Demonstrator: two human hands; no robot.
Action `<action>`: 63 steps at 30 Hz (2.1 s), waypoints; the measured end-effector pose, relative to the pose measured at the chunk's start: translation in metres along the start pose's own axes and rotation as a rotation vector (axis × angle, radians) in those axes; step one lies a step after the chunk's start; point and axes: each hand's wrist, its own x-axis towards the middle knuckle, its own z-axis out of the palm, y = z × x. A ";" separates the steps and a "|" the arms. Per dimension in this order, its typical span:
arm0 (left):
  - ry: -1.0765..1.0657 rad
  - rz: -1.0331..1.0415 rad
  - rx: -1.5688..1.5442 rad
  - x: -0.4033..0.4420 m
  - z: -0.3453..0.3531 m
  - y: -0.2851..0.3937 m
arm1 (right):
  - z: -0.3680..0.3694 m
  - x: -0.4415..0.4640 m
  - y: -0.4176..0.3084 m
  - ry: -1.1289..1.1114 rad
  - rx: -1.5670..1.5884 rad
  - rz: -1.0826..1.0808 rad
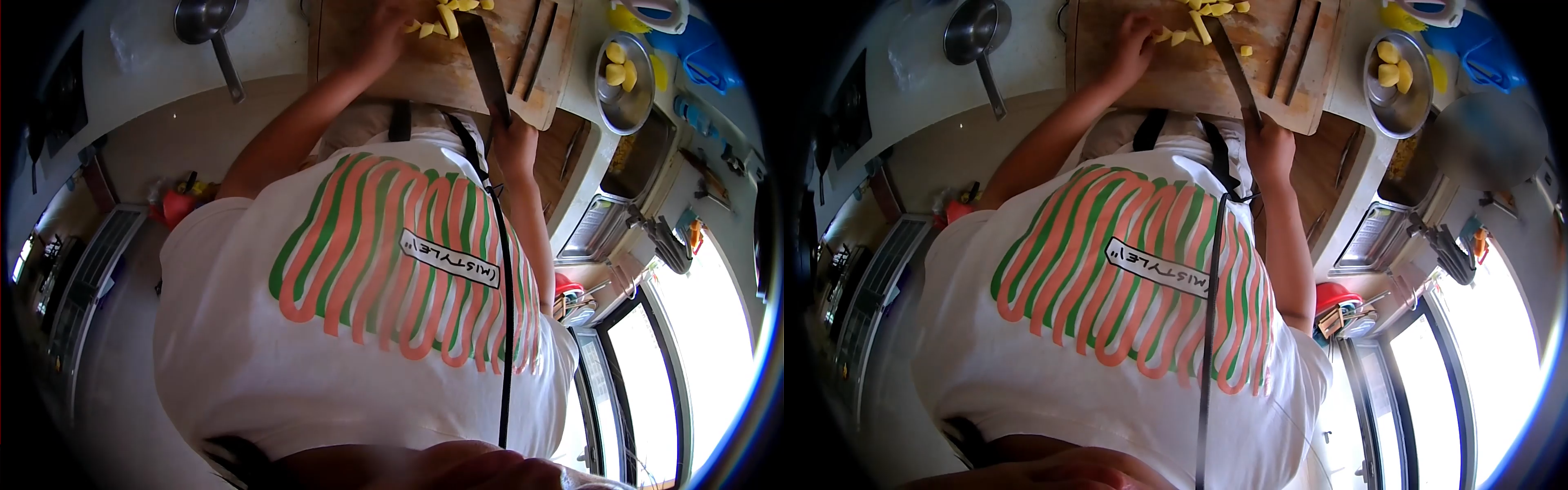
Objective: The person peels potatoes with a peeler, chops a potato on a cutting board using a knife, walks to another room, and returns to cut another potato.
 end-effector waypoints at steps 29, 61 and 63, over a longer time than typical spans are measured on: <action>0.176 -0.261 -0.343 -0.014 0.001 0.013 | 0.003 0.039 -0.073 -0.463 -0.266 0.101; -0.331 0.496 0.210 0.090 -0.009 0.001 | -0.024 -0.020 -0.005 -0.041 -0.232 0.061; -0.286 0.508 0.202 0.093 -0.010 0.014 | -0.028 -0.024 -0.001 -0.026 -0.268 0.069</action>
